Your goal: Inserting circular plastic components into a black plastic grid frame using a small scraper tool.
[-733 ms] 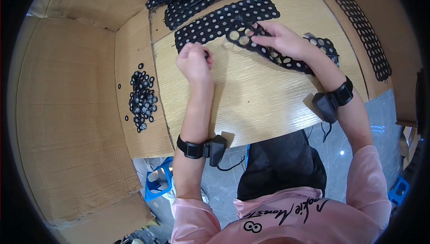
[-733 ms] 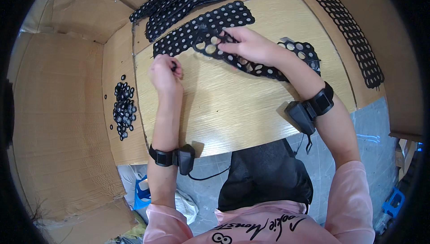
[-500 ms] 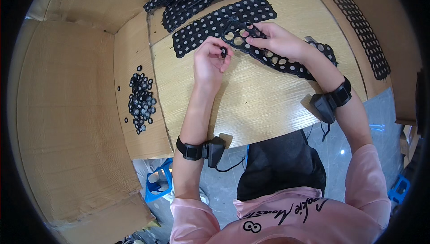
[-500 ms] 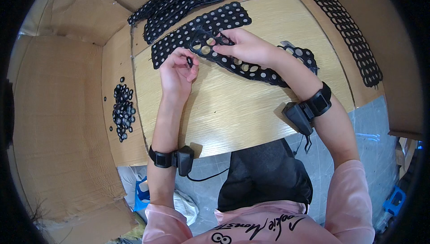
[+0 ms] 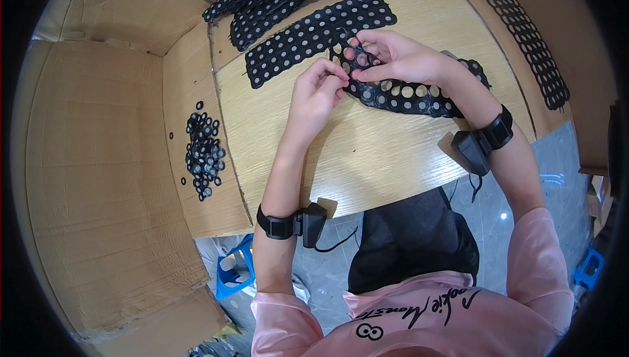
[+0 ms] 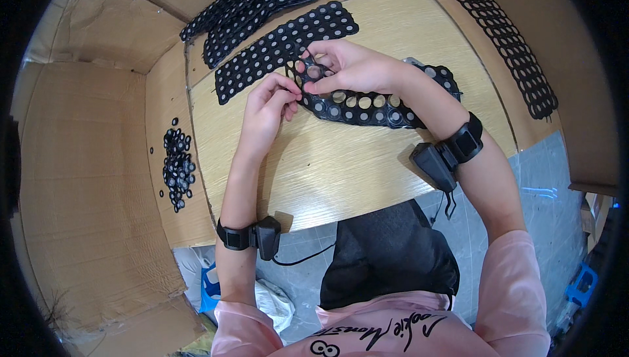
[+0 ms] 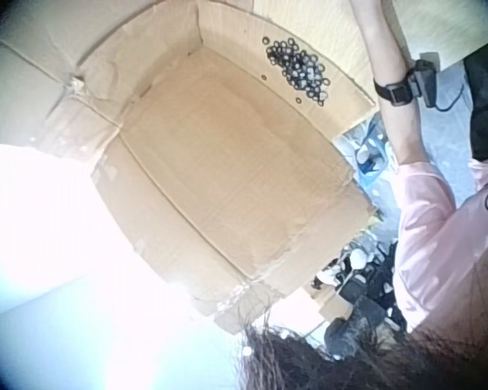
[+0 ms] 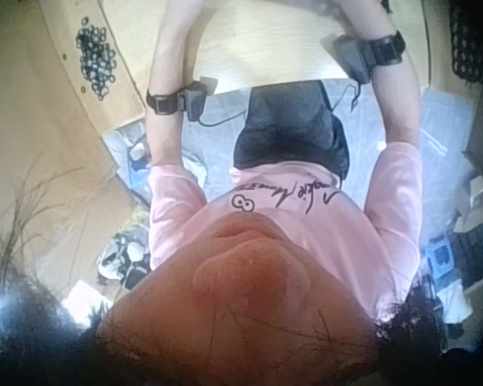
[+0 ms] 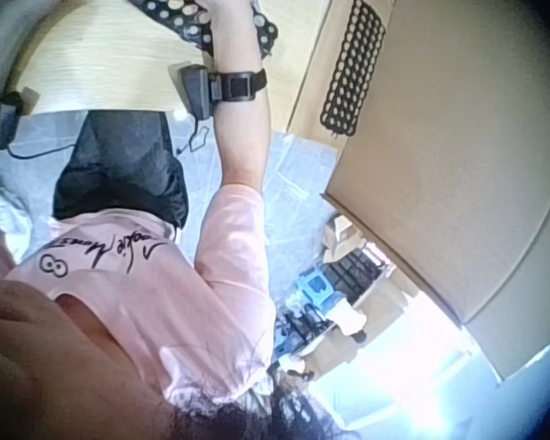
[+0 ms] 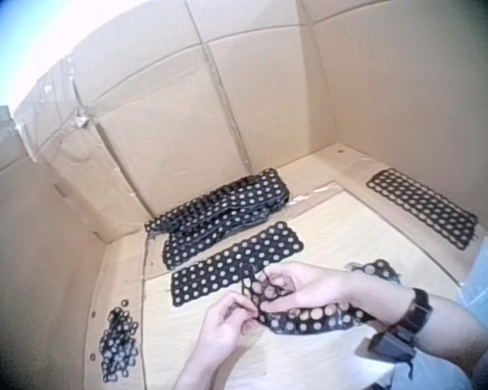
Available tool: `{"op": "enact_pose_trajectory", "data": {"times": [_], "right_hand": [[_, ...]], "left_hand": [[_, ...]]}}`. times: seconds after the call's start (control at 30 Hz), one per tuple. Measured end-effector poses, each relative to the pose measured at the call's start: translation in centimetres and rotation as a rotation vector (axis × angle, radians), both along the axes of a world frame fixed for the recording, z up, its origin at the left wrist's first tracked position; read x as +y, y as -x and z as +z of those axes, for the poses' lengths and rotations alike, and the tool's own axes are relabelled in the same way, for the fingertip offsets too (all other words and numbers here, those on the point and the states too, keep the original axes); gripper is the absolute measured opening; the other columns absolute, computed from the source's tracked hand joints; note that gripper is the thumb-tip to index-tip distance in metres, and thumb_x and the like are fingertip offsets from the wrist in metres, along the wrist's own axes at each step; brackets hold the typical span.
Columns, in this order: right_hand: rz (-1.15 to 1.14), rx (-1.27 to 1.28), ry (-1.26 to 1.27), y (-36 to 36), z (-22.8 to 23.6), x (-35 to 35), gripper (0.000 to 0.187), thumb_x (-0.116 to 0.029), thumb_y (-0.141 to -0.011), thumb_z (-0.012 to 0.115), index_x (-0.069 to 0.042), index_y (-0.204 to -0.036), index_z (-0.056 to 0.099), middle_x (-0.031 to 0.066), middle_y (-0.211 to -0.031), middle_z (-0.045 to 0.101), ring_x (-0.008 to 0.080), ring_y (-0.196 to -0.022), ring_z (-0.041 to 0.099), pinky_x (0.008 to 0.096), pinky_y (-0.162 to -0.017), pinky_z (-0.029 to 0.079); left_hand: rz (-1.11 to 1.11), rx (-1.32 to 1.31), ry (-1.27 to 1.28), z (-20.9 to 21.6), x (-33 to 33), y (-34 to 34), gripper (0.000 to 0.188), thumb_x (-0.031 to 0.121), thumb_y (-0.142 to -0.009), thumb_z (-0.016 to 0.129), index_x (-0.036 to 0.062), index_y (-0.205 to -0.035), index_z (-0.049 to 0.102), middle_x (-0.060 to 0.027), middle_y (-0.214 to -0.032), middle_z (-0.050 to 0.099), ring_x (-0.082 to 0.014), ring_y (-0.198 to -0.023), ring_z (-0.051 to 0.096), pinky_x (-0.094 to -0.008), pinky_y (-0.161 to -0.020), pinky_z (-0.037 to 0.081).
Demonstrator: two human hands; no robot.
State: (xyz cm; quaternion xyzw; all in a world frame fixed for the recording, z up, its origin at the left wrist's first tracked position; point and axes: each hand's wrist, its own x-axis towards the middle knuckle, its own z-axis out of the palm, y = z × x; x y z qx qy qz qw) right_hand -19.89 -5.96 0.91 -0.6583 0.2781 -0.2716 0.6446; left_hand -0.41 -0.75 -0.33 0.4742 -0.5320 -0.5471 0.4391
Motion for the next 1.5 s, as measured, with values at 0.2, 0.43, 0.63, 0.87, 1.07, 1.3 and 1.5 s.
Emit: {"op": "enact_pose_trajectory", "data": {"times": [0.2, 0.43, 0.63, 0.87, 1.07, 1.3, 1.5], "right_hand": [[-0.018, -0.091, -0.036, 0.2, -0.7, -0.6, 0.033, -0.001, -0.083, 0.068, -0.006, -0.111, 0.051, -0.0021, -0.097, 0.057, 0.008, -0.093, 0.058, 0.0228, -0.087, 0.046], [-0.134, -0.235, -0.103, -0.2, -1.6, -0.8, 0.033, -0.002, -0.081, 0.071, -0.004, -0.108, 0.053, 0.0007, -0.096, 0.055, 0.0111, -0.092, 0.058, 0.0267, -0.085, 0.05], [-0.134, -0.169, -0.099, 0.2, -1.5, -0.9, 0.03, -0.001, -0.082, 0.069, -0.005, -0.107, 0.052, -0.0006, -0.093, 0.053, 0.0095, -0.093, 0.058, 0.0236, -0.08, 0.049], [-0.073, -0.05, -0.108, 0.3, -0.8, -0.6, 0.018, -0.013, -0.083, 0.073, -0.004, -0.093, 0.061, -0.0025, -0.084, 0.06, 0.0074, -0.076, 0.057, 0.0223, -0.067, 0.046], [-0.038, 0.154, 0.176, 0.5, -1.1, -0.4, 0.023, -0.02, -0.084, 0.072, -0.002, -0.097, 0.065, -0.0023, -0.081, 0.062, 0.0044, -0.072, 0.05, 0.0234, -0.066, 0.042], [-0.058, 0.126, 0.233, 0.3, -1.5, 0.1, 0.023, -0.019, -0.087, 0.068, -0.001, -0.099, 0.065, -0.0023, -0.077, 0.061, 0.0046, -0.072, 0.049, 0.0241, -0.067, 0.042], [-0.033, 0.202, 0.158, 0.3, -1.4, 0.1, 0.022, -0.019, -0.09, 0.063, 0.0, -0.101, 0.064, -0.0007, -0.08, 0.063, 0.0067, -0.071, 0.051, 0.0262, -0.065, 0.044]], "left_hand": [[-0.019, -0.319, 0.14, 0.7, 0.8, 0.3, 0.01, 0.004, -0.085, 0.054, -0.0003, -0.093, 0.057, -0.0009, -0.08, 0.056, -0.0052, -0.068, 0.048, -0.0186, -0.059, 0.038], [-0.048, -0.227, 0.19, 0.2, 0.4, -0.1, 0.016, 0.004, -0.084, 0.061, -0.0023, -0.098, 0.059, 0.0009, -0.079, 0.053, -0.0038, -0.068, 0.047, -0.0186, -0.059, 0.039], [-0.052, -0.103, 0.185, 0.0, 0.6, 0.3, 0.017, 0.004, -0.085, 0.064, -0.0022, -0.1, 0.06, 0.0023, -0.079, 0.051, -0.0017, -0.066, 0.044, -0.0173, -0.056, 0.037], [-0.023, -0.309, 0.253, 0.0, 0.5, 0.2, 0.019, 0.006, -0.087, 0.064, -0.0021, -0.104, 0.061, 0.0044, -0.078, 0.048, 0.0002, -0.064, 0.042, -0.015, -0.054, 0.034], [0.026, -0.393, 0.325, 0.5, 0.8, 0.5, 0.019, 0.008, -0.089, 0.063, -0.0021, -0.105, 0.062, 0.0042, -0.076, 0.049, 0.0005, -0.062, 0.041, -0.0155, -0.052, 0.034], [0.007, -0.434, 0.293, 1.1, 1.0, 0.3, 0.016, 0.009, -0.088, 0.064, -0.0021, -0.1, 0.063, 0.0044, -0.073, 0.05, 0.0011, -0.061, 0.041, -0.015, -0.051, 0.033], [-0.019, -0.424, 0.333, 0.5, 0.7, 0.0, 0.016, 0.012, -0.085, 0.067, -0.0022, -0.092, 0.064, -0.0023, -0.07, 0.055, -0.0032, -0.055, 0.045, -0.0206, -0.049, 0.038]]}}
